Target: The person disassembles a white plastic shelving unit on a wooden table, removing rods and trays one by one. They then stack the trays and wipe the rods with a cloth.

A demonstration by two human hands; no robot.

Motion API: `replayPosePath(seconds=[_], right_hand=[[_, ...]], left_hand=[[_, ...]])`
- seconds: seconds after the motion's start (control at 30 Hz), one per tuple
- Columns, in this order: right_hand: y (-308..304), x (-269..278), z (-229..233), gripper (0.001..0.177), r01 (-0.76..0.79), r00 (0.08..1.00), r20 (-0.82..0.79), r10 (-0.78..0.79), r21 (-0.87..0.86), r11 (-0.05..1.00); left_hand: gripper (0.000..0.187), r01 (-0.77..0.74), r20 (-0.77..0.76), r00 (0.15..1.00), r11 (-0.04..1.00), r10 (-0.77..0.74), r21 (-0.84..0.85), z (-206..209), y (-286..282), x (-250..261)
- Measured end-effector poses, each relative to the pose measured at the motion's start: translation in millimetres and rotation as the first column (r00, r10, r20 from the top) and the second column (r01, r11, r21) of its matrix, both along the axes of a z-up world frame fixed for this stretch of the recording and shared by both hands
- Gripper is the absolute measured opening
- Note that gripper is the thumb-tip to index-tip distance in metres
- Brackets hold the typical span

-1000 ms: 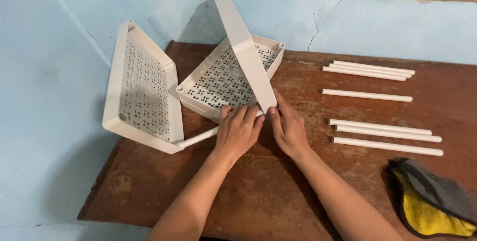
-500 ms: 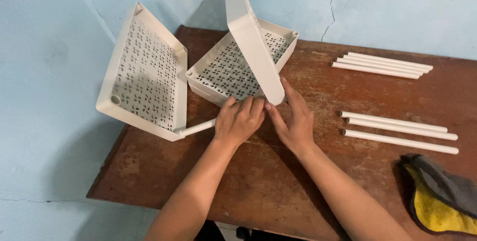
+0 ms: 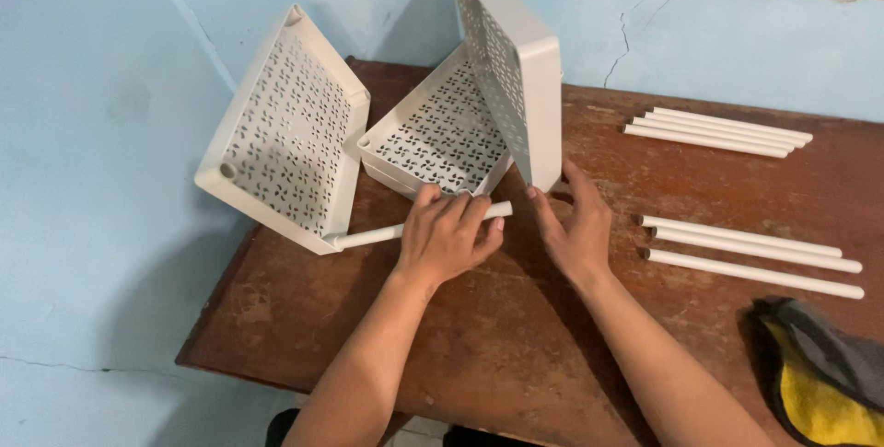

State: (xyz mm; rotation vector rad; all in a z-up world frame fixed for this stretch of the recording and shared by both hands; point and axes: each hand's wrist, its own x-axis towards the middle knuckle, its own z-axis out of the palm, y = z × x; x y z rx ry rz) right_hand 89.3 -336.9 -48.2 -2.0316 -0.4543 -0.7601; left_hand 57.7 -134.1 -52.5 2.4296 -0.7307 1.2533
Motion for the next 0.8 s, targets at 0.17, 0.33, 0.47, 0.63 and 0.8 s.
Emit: replayPosePath(seconds=[0.17, 0.33, 0.47, 0.63, 0.8], right_hand=[[3.1, -0.8, 6.0, 0.055, 0.005, 0.999, 0.049, -0.004, -0.033, 0.999], [6.6, 7.8, 9.6, 0.063, 0.006, 1.000, -0.027, -0.008, -0.088, 0.996], [1.8, 9.5, 9.0, 0.058, 0.025, 0.998, -0.055, -0.029, -0.065, 0.998], [-11.3, 13.8, 10.6, 0.049, -0.030, 0.988, -0.145, 0.049, 0.134, 0.991], [-15.3, 27.3, 1.6, 0.032, -0.115, 0.929, -0.227, 0.293, 0.574, 0.810]], left_hand=[[0.027, -0.011, -0.075, 0.997, 0.999, 0.015, 0.050, 4.8, -2.3, -8.0], [0.036, -0.005, -0.086, 0.996, 0.997, 0.012, 0.081, 5.9, -5.4, -9.4], [0.032, 0.007, -0.107, 0.994, 1.000, -0.005, 0.025, 5.9, -5.2, -10.1], [0.030, 0.011, -0.171, 0.985, 1.000, -0.007, 0.022, 8.6, -5.4, -10.8], [0.037, -0.008, -0.154, 0.988, 0.999, 0.004, -0.032, 12.9, -3.8, -15.0]])
